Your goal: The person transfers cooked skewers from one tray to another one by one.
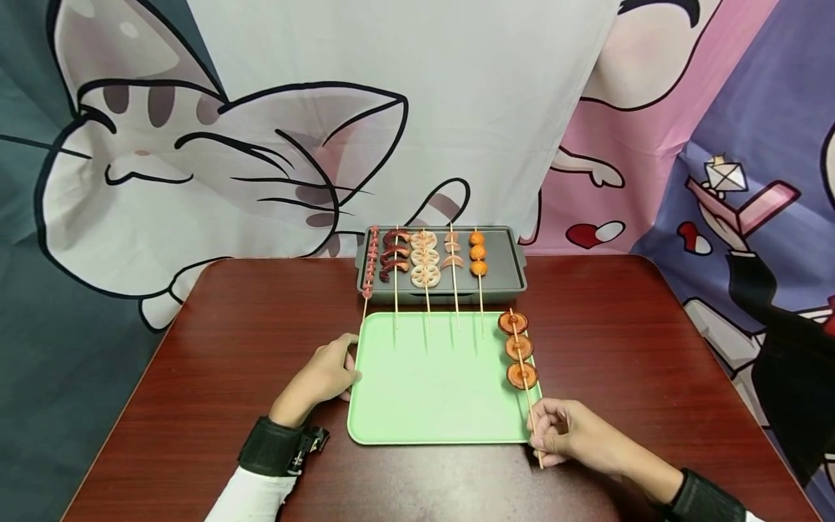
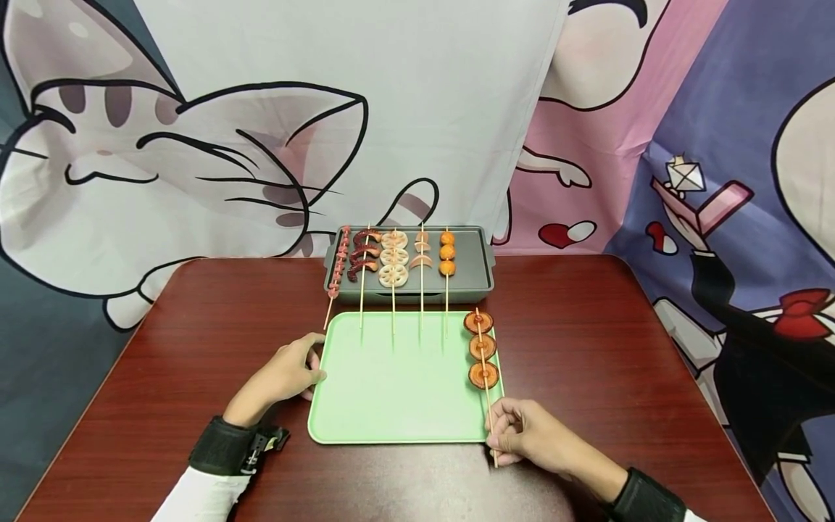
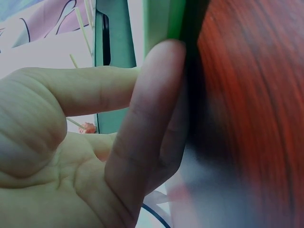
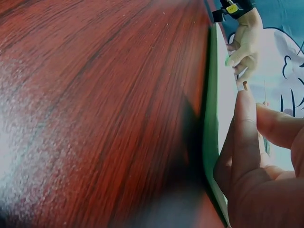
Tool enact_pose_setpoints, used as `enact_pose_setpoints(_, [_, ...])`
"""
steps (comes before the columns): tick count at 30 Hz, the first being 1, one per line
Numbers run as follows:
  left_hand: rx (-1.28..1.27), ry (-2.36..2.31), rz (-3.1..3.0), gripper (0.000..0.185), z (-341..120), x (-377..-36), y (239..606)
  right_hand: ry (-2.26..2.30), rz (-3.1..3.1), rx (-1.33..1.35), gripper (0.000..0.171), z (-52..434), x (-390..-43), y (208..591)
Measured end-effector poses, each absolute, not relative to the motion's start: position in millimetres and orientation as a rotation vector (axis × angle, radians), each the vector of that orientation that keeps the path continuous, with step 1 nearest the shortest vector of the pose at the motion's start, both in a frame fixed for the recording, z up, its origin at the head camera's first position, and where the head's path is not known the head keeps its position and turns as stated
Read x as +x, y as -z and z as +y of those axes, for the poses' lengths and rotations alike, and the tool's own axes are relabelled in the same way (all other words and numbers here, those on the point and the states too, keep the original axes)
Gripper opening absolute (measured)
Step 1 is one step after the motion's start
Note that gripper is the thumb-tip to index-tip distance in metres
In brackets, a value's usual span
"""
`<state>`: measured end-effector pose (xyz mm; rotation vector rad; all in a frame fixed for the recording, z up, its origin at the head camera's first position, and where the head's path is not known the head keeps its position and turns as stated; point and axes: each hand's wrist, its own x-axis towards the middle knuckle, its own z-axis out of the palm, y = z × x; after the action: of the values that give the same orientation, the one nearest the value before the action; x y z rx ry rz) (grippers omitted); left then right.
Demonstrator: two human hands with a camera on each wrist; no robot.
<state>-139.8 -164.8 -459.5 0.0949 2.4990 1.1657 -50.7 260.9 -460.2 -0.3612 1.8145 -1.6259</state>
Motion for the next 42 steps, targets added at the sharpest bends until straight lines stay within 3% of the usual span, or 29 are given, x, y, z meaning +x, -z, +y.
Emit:
enact_pose_setpoints(8, [0.092,-1.176,2.491,0.062,-165,-139,458,1.604,1.805,-0.314,0.035,264,-49,464])
enact_pose_setpoints(25, [0.095,-1.189,2.484,0.063,-164,-140,457,1.42,2.102,-0.278,0.018,258,-45,459])
enact_pose_setpoints(36, [0.098,-1.19,2.498,0.063,-164,-140,458,1.26,2.275,-0.296,0.032,255,-45,456])
enact_pose_setpoints(42, [0.096,-1.191,2.493,0.063,-165,-140,459,1.232,2.276,-0.313,0.031,257,-50,451])
